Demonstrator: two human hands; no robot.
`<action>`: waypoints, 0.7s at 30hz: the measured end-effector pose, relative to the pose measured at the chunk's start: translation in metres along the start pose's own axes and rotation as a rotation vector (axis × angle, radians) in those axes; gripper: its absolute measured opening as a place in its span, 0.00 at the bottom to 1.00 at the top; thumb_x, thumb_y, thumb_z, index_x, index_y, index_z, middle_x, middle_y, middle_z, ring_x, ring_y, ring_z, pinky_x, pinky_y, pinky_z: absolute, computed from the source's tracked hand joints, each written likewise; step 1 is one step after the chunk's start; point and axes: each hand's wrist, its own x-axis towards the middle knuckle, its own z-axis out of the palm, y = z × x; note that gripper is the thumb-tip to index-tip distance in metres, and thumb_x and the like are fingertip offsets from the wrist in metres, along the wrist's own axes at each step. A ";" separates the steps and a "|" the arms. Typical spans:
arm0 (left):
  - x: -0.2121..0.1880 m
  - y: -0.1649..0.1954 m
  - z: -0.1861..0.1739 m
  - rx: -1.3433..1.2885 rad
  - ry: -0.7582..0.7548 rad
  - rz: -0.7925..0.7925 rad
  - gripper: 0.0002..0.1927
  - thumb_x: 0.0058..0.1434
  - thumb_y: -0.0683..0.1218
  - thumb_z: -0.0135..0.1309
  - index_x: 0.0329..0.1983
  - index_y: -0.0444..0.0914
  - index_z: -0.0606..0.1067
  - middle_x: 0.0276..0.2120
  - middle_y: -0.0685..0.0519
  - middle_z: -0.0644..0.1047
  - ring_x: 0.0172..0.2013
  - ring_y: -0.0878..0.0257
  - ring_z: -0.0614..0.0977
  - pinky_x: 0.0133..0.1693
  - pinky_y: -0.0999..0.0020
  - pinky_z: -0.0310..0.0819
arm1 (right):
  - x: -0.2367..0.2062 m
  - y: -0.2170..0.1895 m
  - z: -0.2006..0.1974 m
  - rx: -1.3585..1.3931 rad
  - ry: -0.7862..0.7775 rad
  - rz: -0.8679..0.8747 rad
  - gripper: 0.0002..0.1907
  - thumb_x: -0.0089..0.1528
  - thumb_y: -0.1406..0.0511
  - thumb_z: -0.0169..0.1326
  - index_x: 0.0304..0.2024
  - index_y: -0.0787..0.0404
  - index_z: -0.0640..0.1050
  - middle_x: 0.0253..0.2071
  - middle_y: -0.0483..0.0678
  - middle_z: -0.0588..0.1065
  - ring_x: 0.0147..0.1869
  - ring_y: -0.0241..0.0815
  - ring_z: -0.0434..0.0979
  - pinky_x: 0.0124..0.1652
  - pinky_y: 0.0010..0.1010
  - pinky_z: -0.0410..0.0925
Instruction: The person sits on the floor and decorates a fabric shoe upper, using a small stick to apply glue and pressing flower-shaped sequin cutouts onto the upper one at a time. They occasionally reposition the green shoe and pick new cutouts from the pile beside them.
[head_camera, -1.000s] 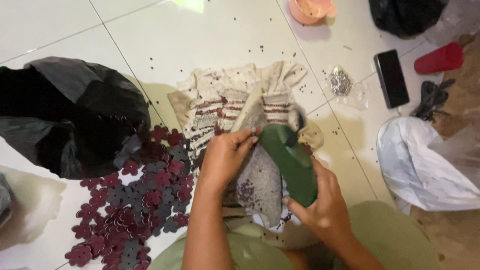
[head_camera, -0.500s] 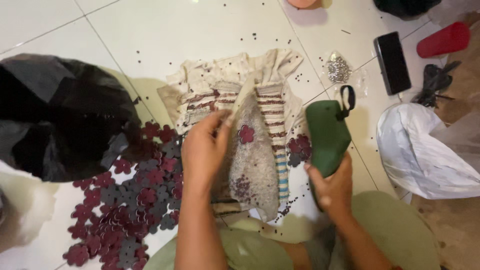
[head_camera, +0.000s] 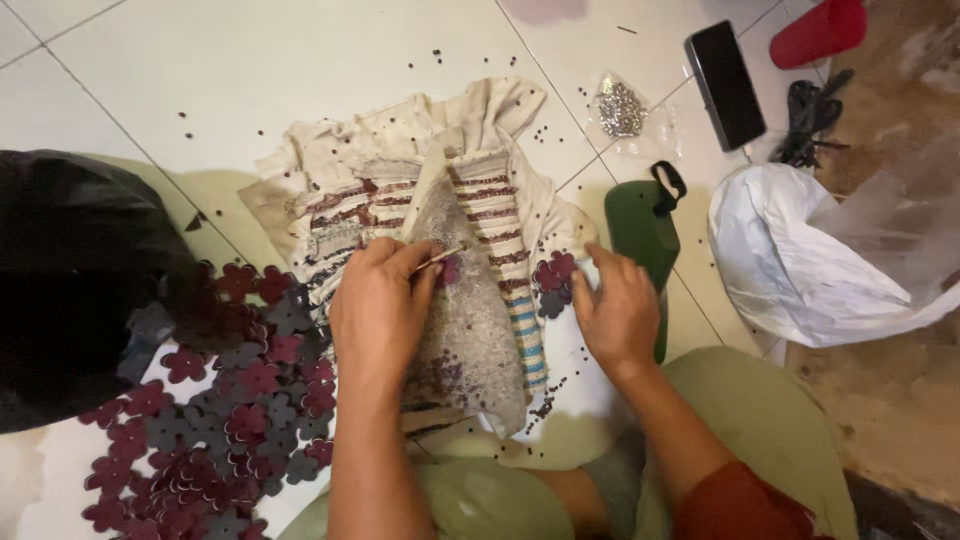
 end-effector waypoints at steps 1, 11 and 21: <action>0.000 -0.001 0.001 0.006 0.000 -0.006 0.08 0.59 0.48 0.61 0.42 0.47 0.84 0.34 0.53 0.78 0.40 0.52 0.79 0.39 0.55 0.73 | 0.003 -0.003 0.003 0.001 -0.003 0.025 0.20 0.61 0.64 0.63 0.55 0.60 0.79 0.47 0.53 0.79 0.49 0.55 0.77 0.49 0.43 0.69; -0.002 -0.016 -0.046 0.086 0.148 -0.207 0.12 0.61 0.51 0.62 0.46 0.46 0.84 0.35 0.51 0.80 0.37 0.51 0.81 0.37 0.55 0.74 | 0.013 -0.002 0.018 0.150 -0.050 0.177 0.22 0.57 0.66 0.65 0.54 0.59 0.80 0.41 0.52 0.80 0.40 0.52 0.77 0.43 0.41 0.70; -0.009 -0.048 -0.054 -0.264 0.434 -0.423 0.12 0.67 0.49 0.59 0.52 0.43 0.83 0.41 0.52 0.82 0.39 0.59 0.80 0.42 0.63 0.73 | 0.023 -0.026 0.004 0.284 0.015 0.199 0.21 0.60 0.69 0.65 0.56 0.59 0.80 0.39 0.50 0.80 0.41 0.44 0.77 0.43 0.34 0.70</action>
